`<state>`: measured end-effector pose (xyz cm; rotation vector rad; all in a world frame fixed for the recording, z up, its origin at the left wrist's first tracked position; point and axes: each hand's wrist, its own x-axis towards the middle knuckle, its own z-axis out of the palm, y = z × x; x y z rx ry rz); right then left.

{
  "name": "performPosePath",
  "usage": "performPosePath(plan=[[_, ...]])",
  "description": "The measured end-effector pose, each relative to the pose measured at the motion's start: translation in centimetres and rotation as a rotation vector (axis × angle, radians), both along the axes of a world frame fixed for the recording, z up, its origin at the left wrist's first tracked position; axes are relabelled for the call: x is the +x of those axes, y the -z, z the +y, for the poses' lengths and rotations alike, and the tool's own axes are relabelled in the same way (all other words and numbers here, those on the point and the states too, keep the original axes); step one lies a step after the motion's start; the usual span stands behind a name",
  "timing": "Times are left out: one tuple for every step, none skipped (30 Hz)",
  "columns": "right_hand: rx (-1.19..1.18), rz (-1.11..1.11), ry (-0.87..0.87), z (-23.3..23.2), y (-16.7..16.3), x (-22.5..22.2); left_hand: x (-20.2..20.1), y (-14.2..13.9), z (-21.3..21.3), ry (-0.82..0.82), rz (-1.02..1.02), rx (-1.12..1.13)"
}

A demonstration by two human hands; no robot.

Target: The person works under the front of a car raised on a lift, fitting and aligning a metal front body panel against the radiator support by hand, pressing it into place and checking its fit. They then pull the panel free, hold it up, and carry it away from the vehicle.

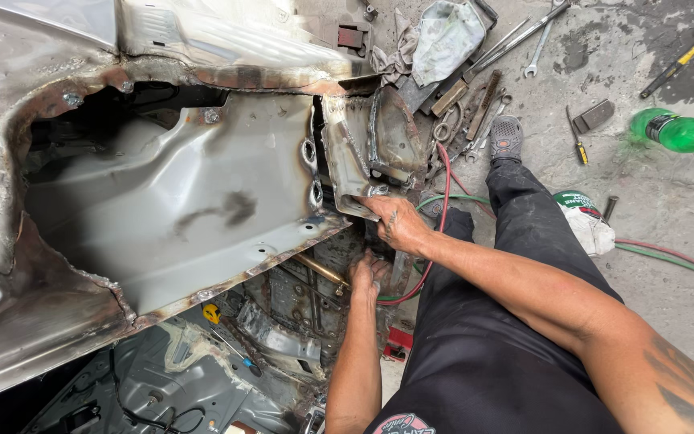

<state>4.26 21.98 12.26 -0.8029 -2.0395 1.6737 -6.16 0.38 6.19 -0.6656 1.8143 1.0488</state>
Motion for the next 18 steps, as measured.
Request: performPosePath(plan=[[-0.002,0.004,0.010,0.1,-0.2,0.1,0.0,0.0,-0.1,0.012,0.005,-0.006],[-0.011,0.000,0.004,0.2,-0.3,0.2,0.1,0.1,0.0,0.025,0.008,-0.008],[-0.023,-0.004,-0.005,0.3,-0.5,0.2,0.2,0.1,-0.1,0.035,0.013,-0.012],[-0.039,-0.007,-0.014,0.3,-0.6,0.3,0.3,0.1,-0.2,0.030,0.004,-0.003],[-0.033,0.002,-0.008,0.3,-0.7,0.4,0.3,0.2,-0.3,0.027,-0.004,0.009],[-0.026,0.011,-0.001,0.3,-0.7,0.5,0.2,0.3,-0.3,0.024,-0.012,0.022],[-0.023,0.019,0.004,0.2,-0.8,0.6,0.2,0.4,-0.3,0.020,-0.011,0.010],[-0.026,0.015,0.012,0.1,-0.9,0.6,0.2,0.4,-0.4,0.015,-0.012,-0.002],[-0.025,0.013,0.021,0.1,-0.9,0.6,0.1,0.5,-0.4,0.011,-0.010,-0.011],[-0.024,0.013,0.030,0.1,-1.0,0.6,0.1,0.5,-0.5,0.025,-0.005,-0.007],[-0.026,0.004,0.031,0.0,-1.1,0.5,0.1,0.5,-0.5,0.038,0.001,-0.004],[-0.026,-0.007,0.032,0.1,-1.1,0.4,0.0,0.5,-0.5,0.053,0.005,0.001],[-0.025,-0.019,0.035,0.1,-1.2,0.4,0.0,0.5,-0.5,0.056,0.007,0.010],[-0.028,-0.022,0.027,0.1,-1.2,0.4,0.0,0.5,-0.5,0.059,0.007,0.018],[-0.032,-0.026,0.017,0.2,-1.2,0.3,0.0,0.5,-0.5,0.060,0.007,0.025],[-0.036,-0.029,0.007,0.2,-1.2,0.4,0.1,0.6,-0.4,0.044,-0.001,0.011],[-0.042,-0.039,0.020,0.1,-1.2,0.4,0.1,0.6,-0.4,0.026,-0.008,-0.005],[-0.049,-0.047,0.035,0.1,-1.1,0.4,0.1,0.7,-0.4,0.010,-0.013,-0.020]])
